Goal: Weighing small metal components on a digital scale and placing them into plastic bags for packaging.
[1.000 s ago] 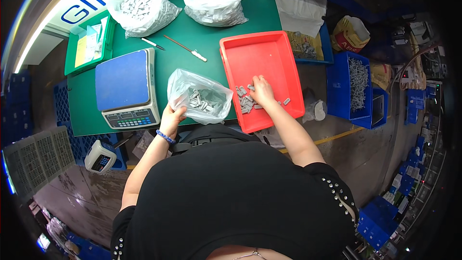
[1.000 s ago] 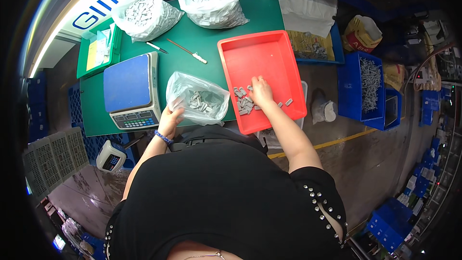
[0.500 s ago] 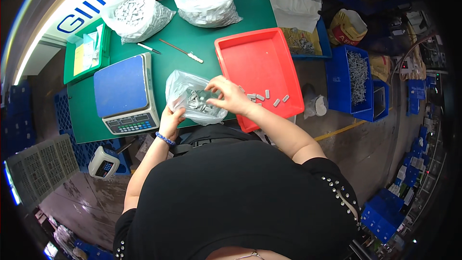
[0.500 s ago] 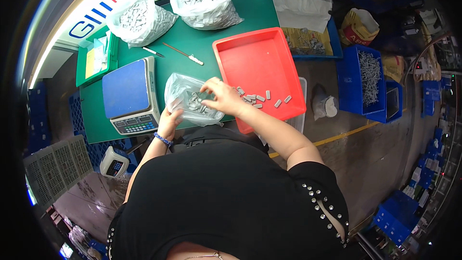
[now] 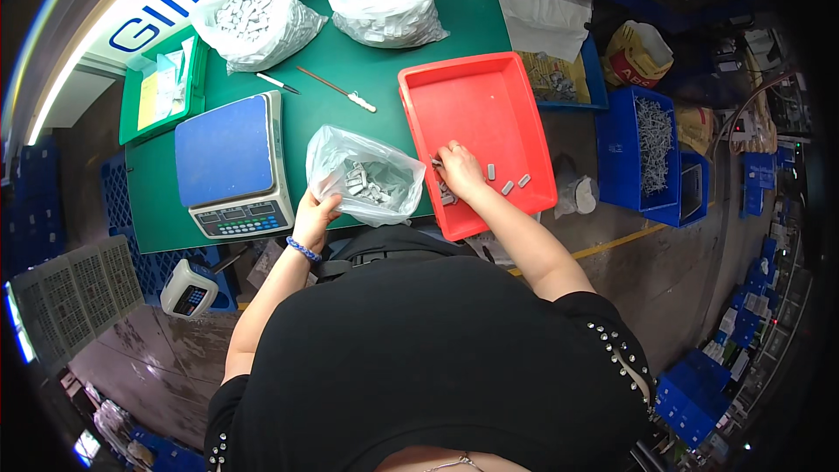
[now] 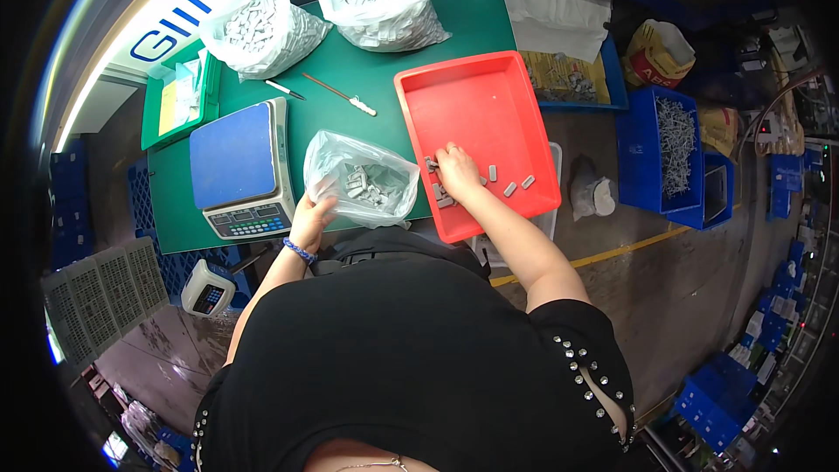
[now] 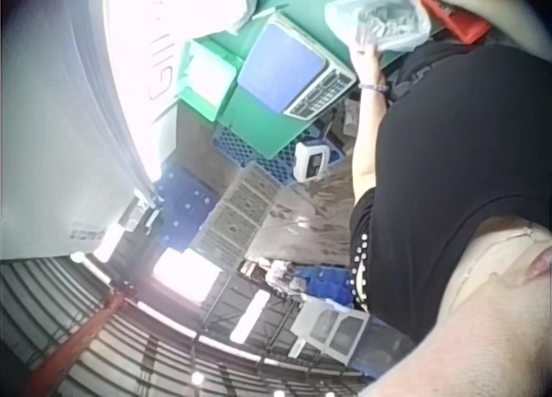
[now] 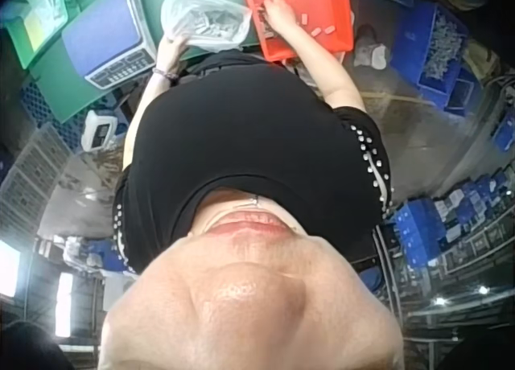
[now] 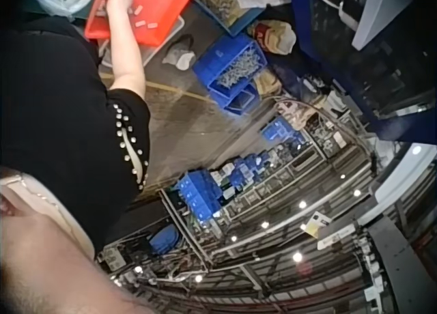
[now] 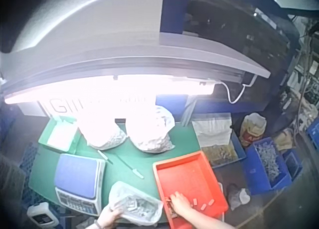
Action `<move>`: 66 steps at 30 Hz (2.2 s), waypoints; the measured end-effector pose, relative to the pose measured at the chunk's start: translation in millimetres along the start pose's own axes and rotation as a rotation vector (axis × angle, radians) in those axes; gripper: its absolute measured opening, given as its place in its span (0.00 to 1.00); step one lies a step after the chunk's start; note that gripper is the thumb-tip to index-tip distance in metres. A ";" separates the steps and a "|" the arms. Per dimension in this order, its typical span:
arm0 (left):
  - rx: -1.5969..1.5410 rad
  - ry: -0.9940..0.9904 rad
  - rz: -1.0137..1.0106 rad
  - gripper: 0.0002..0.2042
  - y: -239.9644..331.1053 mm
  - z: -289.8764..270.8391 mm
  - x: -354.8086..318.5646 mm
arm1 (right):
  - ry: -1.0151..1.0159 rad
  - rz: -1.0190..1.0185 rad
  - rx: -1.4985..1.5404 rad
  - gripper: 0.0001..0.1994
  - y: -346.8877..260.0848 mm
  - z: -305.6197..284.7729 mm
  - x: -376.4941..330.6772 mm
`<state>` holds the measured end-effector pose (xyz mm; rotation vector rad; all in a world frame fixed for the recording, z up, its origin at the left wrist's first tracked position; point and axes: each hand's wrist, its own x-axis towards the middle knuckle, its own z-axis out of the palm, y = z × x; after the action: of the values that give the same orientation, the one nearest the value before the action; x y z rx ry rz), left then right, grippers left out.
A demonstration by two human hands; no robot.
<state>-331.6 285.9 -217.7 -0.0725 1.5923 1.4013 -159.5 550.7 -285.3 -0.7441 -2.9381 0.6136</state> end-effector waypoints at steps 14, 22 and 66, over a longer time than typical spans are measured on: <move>-0.034 -0.010 0.009 0.23 -5.1 -2.2 0.3 | 0.041 0.108 0.219 0.11 1.8 -3.1 -8.7; -0.016 -0.006 0.003 0.23 -4.3 0.2 -0.7 | -0.041 -0.008 0.145 0.15 -7.3 4.9 3.1; -0.007 -0.009 -0.009 0.24 -4.2 1.3 -0.2 | -0.064 -0.091 0.116 0.09 9.5 -15.3 -12.5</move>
<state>-328.3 285.4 -220.4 -0.0774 1.5778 1.3981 -142.1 558.1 -274.3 -0.5869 -2.9433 0.8065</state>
